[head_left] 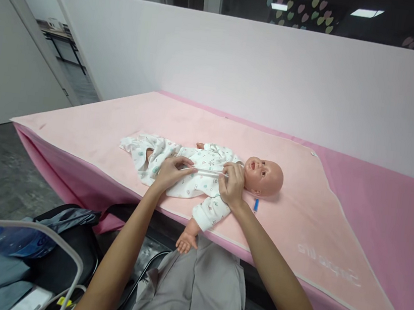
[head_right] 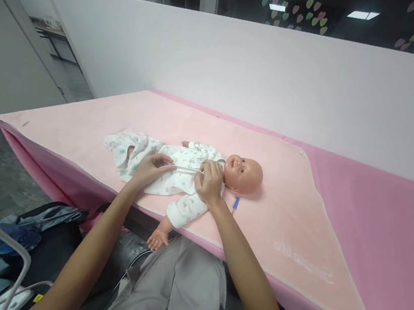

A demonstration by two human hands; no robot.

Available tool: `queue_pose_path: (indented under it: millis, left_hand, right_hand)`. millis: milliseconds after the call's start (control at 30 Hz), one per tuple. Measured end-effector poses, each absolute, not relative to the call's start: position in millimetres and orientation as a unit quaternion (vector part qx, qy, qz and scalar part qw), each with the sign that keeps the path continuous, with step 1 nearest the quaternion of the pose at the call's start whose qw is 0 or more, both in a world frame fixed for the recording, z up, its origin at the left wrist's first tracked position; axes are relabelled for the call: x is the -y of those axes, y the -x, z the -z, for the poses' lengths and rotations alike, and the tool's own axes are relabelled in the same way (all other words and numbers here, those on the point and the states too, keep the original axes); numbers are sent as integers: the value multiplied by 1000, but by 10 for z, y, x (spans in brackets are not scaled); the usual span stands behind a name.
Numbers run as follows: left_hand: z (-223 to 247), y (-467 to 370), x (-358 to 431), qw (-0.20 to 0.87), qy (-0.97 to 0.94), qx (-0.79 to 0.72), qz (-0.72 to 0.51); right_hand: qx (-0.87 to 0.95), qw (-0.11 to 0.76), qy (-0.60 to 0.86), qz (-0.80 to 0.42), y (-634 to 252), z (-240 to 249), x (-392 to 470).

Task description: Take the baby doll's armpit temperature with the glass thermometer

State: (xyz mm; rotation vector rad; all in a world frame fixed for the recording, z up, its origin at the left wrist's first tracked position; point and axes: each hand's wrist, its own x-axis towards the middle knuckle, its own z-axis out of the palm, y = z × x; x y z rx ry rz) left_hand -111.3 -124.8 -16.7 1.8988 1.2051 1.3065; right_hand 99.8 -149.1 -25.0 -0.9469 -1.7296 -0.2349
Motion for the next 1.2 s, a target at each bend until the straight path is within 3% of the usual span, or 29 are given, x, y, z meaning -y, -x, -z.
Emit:
queue_pose_path:
  millis: [233,400,733,867,967,1067,1133,1200]
  left_hand:
    - [89,1133,1265,281,-768,-390,-423]
    - [97,1140,1257,263,-763,-387,-447]
    - [131,1092,1259,167,-764,-424,-456]
    - [192,1136,1611,136,-782,-432,-428]
    - [551,1323,2043,82,-646,-514,-559]
    - [1209,1603,2256,50,-289,-583,-757]
    - [1669,1719,2235,155,-170,-628,-744]
    - [2045,1697,2158,268,-203,-690,-641]
  right_hand:
    - [730,542,403,99,-993,230,1504]
    - [731,545,396,104,-991,225,1506]
    - [728,553,393,95,-1004,259,1479]
    - [716,561,404,93,-999,254,1476]
    - [709,565,413,90,-989,246,1476]
    - [706,564,420,90,-982,244,1469]
    - [704,561,426,92,-980,244,1465]
    - [704,555,434,92,-980,244,1463]
